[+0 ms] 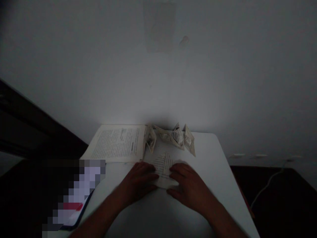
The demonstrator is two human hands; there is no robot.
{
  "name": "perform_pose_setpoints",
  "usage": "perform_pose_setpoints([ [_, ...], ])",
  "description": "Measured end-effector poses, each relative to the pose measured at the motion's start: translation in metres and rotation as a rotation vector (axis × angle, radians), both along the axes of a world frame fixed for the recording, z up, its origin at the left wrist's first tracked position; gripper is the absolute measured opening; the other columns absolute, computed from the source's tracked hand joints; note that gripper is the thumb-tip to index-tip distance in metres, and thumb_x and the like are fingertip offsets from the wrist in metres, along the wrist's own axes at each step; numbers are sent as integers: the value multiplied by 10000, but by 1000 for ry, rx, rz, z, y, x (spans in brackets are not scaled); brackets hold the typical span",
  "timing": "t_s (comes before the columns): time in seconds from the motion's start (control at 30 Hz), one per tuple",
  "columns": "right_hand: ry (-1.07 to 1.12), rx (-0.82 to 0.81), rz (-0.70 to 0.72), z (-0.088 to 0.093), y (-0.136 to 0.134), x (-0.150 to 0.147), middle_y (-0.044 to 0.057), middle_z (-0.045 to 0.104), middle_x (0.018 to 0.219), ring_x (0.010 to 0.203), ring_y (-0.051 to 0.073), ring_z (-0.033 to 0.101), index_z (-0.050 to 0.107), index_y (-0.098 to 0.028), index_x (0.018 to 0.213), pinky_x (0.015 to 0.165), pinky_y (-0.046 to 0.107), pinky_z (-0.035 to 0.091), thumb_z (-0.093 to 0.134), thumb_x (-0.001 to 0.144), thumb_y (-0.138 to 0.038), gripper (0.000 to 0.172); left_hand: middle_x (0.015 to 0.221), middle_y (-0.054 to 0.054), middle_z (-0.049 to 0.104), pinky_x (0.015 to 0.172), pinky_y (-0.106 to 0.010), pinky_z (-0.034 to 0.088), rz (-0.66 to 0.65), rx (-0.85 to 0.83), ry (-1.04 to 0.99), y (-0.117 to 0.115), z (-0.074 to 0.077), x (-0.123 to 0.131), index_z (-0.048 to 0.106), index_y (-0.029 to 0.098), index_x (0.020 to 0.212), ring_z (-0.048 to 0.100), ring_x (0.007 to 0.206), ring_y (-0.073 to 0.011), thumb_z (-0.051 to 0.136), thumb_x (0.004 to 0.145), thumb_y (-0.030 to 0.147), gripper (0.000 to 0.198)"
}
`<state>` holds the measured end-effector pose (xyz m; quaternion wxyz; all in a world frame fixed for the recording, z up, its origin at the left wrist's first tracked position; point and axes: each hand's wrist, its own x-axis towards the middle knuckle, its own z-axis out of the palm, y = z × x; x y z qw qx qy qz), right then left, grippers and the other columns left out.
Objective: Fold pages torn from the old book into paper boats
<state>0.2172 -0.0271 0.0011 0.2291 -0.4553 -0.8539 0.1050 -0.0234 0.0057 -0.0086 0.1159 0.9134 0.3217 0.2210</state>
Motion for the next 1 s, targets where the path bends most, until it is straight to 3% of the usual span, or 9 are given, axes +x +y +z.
perform_pose_setpoints([
  [0.17, -19, -4, 0, 3, -1, 0, 104, 621, 1111, 1071, 275, 532, 649, -201, 1007, 912, 450, 448, 669, 722, -320, 309, 948, -49, 592, 780, -350, 394, -33, 120, 71, -3, 1, 5, 610, 230, 952, 524, 877, -188, 518, 867, 249, 127],
  [0.3, -80, 6, 53, 8, -3, -1, 81, 627, 1121, 1110, 266, 508, 671, -212, 957, 951, 457, 403, 586, 783, -204, 193, 839, -45, 595, 725, -314, 394, -69, 142, 95, -4, -1, 7, 601, 184, 897, 529, 796, -168, 465, 890, 195, 137],
  [0.5, 9, -27, 73, 10, 0, 1, 37, 678, 1029, 1069, 243, 550, 688, -241, 810, 950, 481, 383, 560, 807, -158, 152, 736, -14, 596, 656, -282, 382, -34, 75, 58, -4, 0, 13, 598, 181, 760, 520, 698, -141, 485, 866, 174, 155],
  [0.63, 144, -123, 9, 5, 3, 3, 39, 678, 974, 1073, 248, 545, 681, -244, 743, 921, 474, 420, 627, 774, -201, 76, 720, 6, 603, 631, -261, 403, 19, -120, 51, -4, 7, 17, 597, 191, 700, 544, 688, -141, 598, 791, 238, 102],
  [0.77, 297, -249, -45, 1, 5, 4, 30, 678, 930, 1031, 228, 568, 683, -244, 668, 859, 399, 487, 703, 717, -252, 54, 761, 5, 616, 637, -250, 440, 80, -289, 26, -3, 13, 17, 616, 197, 772, 570, 719, -149, 635, 754, 279, 86],
  [1.0, 274, -260, -50, 2, 5, 0, 42, 681, 911, 1011, 221, 573, 687, -228, 728, 873, 374, 475, 672, 749, -258, 39, 904, -33, 593, 720, -281, 460, 36, -222, 199, -7, 23, 24, 583, 195, 965, 560, 829, -174, 573, 779, 226, 188],
])
